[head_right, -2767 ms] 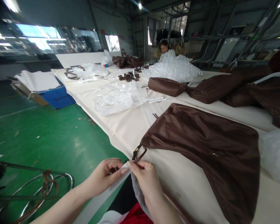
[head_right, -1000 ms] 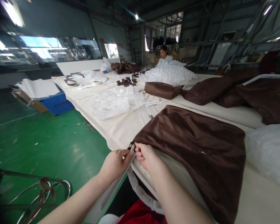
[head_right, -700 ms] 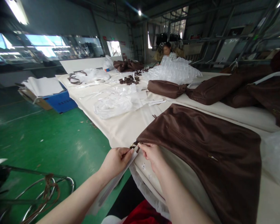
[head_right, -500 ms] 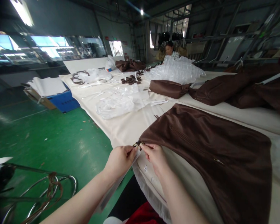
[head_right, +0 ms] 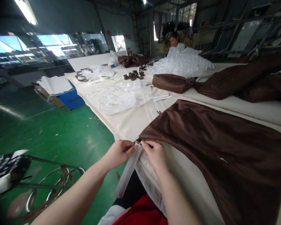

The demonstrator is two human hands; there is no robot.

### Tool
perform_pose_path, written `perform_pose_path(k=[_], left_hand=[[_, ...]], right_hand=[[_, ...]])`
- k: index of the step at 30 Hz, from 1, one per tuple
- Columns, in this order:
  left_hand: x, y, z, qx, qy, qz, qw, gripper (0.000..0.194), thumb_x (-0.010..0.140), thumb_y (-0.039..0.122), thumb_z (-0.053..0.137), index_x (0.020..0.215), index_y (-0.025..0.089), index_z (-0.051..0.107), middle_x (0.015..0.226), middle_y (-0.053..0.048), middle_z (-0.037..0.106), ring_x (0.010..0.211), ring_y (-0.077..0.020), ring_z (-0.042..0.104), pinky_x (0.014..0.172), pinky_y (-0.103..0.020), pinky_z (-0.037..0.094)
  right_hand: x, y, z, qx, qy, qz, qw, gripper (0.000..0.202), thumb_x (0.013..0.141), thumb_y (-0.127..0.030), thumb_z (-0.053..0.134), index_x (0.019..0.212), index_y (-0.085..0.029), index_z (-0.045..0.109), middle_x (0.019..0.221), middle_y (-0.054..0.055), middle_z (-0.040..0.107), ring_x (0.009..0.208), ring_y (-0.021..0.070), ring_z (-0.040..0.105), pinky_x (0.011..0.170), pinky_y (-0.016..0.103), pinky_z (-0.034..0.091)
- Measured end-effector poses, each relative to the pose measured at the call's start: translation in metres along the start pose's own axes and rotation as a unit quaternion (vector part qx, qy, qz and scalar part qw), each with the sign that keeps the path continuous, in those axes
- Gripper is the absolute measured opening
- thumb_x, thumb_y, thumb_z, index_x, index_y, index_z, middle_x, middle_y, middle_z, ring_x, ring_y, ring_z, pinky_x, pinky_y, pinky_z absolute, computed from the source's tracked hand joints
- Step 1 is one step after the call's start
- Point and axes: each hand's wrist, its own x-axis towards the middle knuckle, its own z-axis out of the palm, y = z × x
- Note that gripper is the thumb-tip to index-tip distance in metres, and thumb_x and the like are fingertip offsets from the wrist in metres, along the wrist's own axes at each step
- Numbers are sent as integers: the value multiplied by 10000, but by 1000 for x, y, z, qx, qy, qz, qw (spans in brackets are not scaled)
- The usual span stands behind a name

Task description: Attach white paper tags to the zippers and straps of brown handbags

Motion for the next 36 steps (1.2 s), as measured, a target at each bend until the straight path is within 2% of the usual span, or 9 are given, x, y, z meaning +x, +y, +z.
perform_pose_path(k=[3, 5, 11, 15, 22, 25, 28, 36], left_hand=[[-1, -3, 2, 17, 11, -18, 1000, 399, 885, 343, 446, 525, 170, 449, 515, 56, 247, 496, -87, 226, 490, -262, 172], [0, -1, 5, 31, 36, -30, 998, 399, 890, 344, 443, 531, 171, 470, 500, 54, 268, 484, -89, 234, 491, -265, 176], [10, 19, 11, 130, 99, -50, 985, 371, 900, 307, 441, 610, 161, 621, 519, -25, 523, 477, -122, 407, 518, -280, 217], [17, 23, 16, 194, 135, -47, 971, 381, 928, 310, 399, 715, 175, 685, 622, -70, 649, 563, -167, 557, 529, -290, 239], [23, 12, 21, 237, 92, -57, 965, 328, 909, 303, 442, 738, 194, 699, 675, -69, 696, 612, -187, 615, 534, -287, 272], [24, 12, 21, 256, 83, -64, 961, 336, 907, 327, 446, 732, 196, 701, 677, -75, 697, 621, -205, 626, 531, -297, 277], [25, 14, 22, 268, 82, -69, 958, 361, 914, 333, 425, 726, 190, 698, 676, -85, 697, 609, -210, 627, 530, -306, 271], [21, 11, 25, 179, 92, -58, 978, 254, 861, 320, 509, 659, 212, 619, 625, -19, 650, 558, -151, 565, 517, -259, 260]], right_hand=[[-1, 1, -1, -19, 1, -11, 1000, 318, 764, -488, 678, 791, -175, 727, 534, -28, 506, 500, 123, 399, 488, 256, 301], [-2, 1, -1, -28, 2, -20, 999, 325, 778, -492, 663, 814, -177, 737, 537, -23, 518, 507, 129, 416, 497, 257, 321], [-5, -3, -2, -120, 17, -86, 989, 331, 847, -452, 547, 859, -184, 741, 617, 21, 620, 559, 165, 511, 550, 269, 391], [-6, -7, 0, -146, 9, -60, 987, 288, 859, -406, 504, 828, -206, 709, 551, 4, 583, 531, 173, 525, 546, 274, 394], [3, -9, 5, -172, -17, 14, 985, 297, 897, -319, 420, 647, -233, 554, 464, -10, 537, 392, 155, 488, 466, 276, 355], [7, -8, 5, -174, -28, 35, 984, 306, 898, -297, 414, 620, -230, 523, 470, -2, 551, 348, 140, 467, 416, 266, 328], [10, -8, 5, -176, -38, 48, 982, 329, 891, -302, 432, 578, -230, 504, 412, -15, 502, 301, 130, 417, 376, 260, 292], [11, -8, 6, -166, -19, 20, 986, 230, 827, -235, 505, 615, -210, 591, 406, -30, 486, 365, 143, 467, 447, 262, 344]])
